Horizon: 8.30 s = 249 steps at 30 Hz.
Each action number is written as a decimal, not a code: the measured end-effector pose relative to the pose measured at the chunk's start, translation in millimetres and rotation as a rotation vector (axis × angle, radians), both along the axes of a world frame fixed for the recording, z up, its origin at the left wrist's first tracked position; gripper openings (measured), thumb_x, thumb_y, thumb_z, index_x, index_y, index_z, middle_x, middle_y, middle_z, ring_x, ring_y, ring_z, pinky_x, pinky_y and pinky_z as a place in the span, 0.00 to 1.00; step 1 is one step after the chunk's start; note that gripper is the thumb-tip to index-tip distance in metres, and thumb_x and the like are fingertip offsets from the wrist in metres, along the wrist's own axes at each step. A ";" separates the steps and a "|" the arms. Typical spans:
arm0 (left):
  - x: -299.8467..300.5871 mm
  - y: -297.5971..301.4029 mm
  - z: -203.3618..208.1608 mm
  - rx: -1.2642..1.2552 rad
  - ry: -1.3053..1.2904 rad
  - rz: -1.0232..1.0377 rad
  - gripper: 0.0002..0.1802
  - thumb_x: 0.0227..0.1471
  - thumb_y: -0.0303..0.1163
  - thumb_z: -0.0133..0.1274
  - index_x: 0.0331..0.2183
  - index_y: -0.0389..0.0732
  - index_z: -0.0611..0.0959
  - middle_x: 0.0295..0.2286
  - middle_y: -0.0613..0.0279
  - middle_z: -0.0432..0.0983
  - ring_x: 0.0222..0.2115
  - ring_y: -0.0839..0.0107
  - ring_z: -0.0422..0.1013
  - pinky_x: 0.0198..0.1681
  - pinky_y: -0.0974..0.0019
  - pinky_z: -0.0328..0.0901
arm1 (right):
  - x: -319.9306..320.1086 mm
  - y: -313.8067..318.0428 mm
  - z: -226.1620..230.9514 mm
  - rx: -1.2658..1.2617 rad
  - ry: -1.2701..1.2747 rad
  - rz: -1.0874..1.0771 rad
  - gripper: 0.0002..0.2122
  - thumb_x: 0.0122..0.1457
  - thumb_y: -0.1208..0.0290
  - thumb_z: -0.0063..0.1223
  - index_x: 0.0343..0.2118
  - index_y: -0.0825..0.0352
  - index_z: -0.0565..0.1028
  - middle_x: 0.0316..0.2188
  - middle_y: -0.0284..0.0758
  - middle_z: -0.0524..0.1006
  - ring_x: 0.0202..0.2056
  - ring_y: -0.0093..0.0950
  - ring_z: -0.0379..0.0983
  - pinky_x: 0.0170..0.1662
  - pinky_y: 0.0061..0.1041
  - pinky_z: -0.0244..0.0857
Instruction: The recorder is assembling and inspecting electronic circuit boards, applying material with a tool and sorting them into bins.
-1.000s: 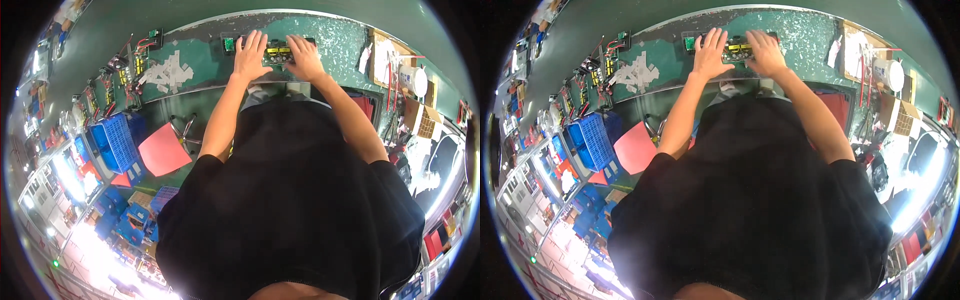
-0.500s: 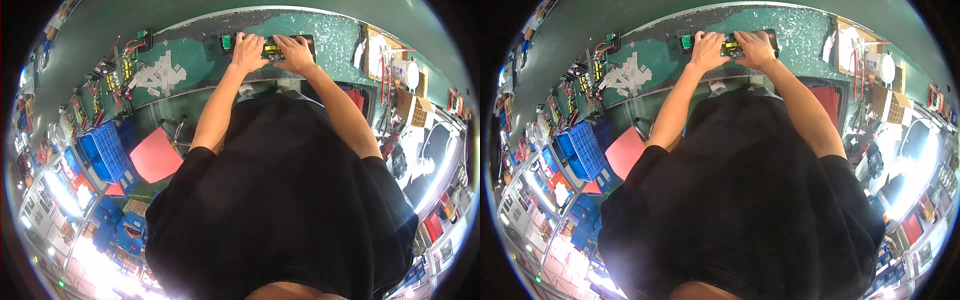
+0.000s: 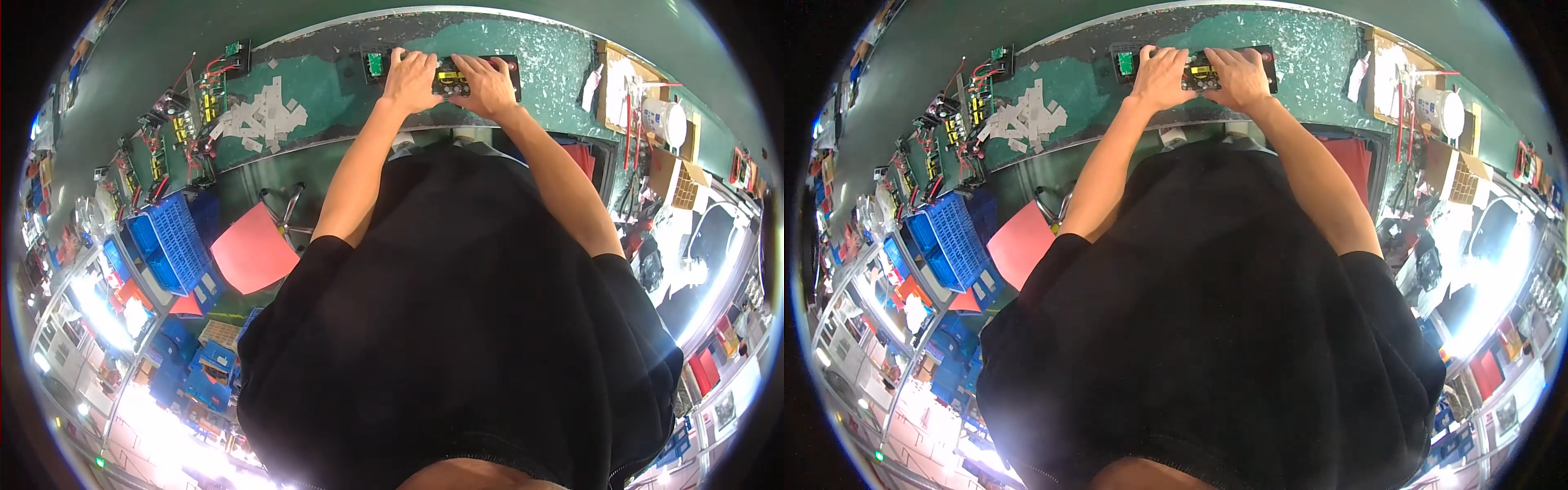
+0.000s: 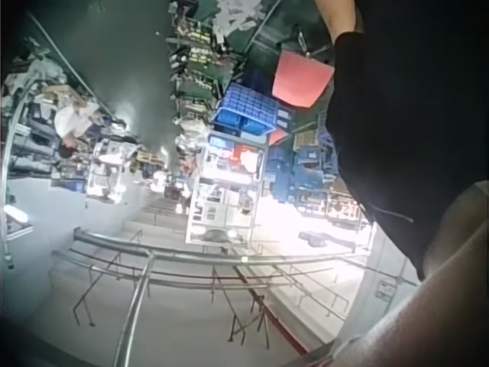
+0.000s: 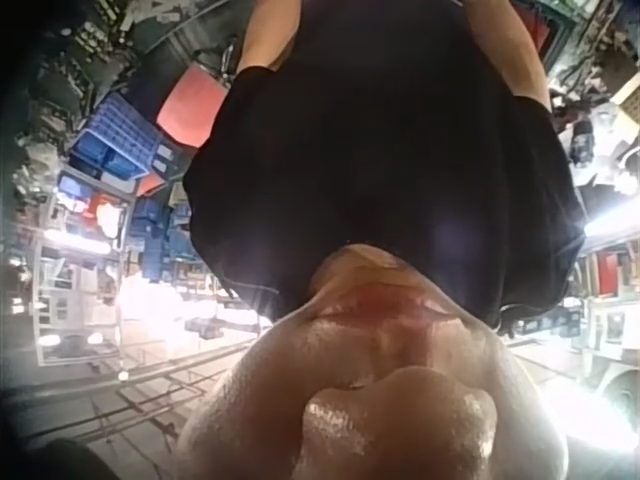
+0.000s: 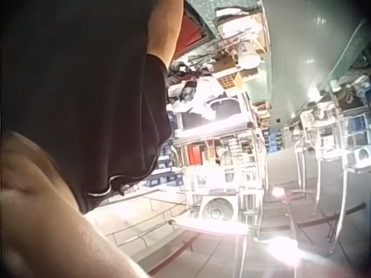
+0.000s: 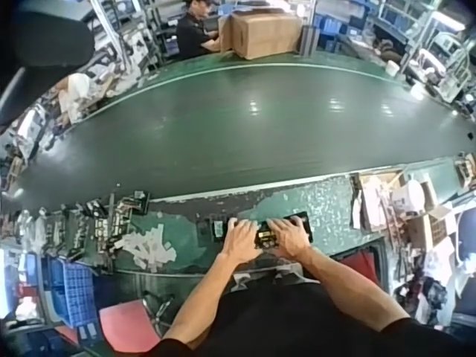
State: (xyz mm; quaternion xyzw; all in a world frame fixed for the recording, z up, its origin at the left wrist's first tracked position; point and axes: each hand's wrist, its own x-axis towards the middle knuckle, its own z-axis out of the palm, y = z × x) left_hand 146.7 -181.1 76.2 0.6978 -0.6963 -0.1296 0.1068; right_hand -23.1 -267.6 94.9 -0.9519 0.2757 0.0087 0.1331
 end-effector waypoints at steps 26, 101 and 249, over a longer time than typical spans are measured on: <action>3.0 98.9 53.4 -0.298 0.032 0.526 0.28 0.41 0.36 0.57 0.46 0.39 0.71 0.45 0.52 0.70 0.51 0.57 0.62 0.52 0.52 0.53 | -7.8 -13.6 -15.4 0.044 0.002 0.084 0.38 0.40 0.64 0.64 0.58 0.59 0.59 0.53 0.30 0.66 0.52 0.28 0.65 0.54 0.38 0.52; -134.1 0.8 -35.1 0.191 2.035 1.384 0.04 0.46 0.29 0.55 0.23 0.40 0.80 0.19 0.67 0.74 0.18 0.77 0.69 0.19 0.75 0.61 | -65.6 -30.7 38.1 -0.230 0.066 0.558 0.02 0.48 0.72 0.46 0.25 0.62 0.71 0.37 0.32 0.69 0.42 0.28 0.63 0.43 0.30 0.59; -67.3 66.8 -27.9 -0.009 0.698 0.774 0.12 0.48 0.34 0.54 0.33 0.37 0.80 0.29 0.53 0.78 0.30 0.59 0.75 0.34 0.61 0.67 | -102.8 -6.5 51.2 0.325 -0.360 -0.767 0.10 0.56 0.67 0.50 0.30 0.70 0.75 0.22 0.36 0.72 0.23 0.27 0.68 0.31 0.25 0.63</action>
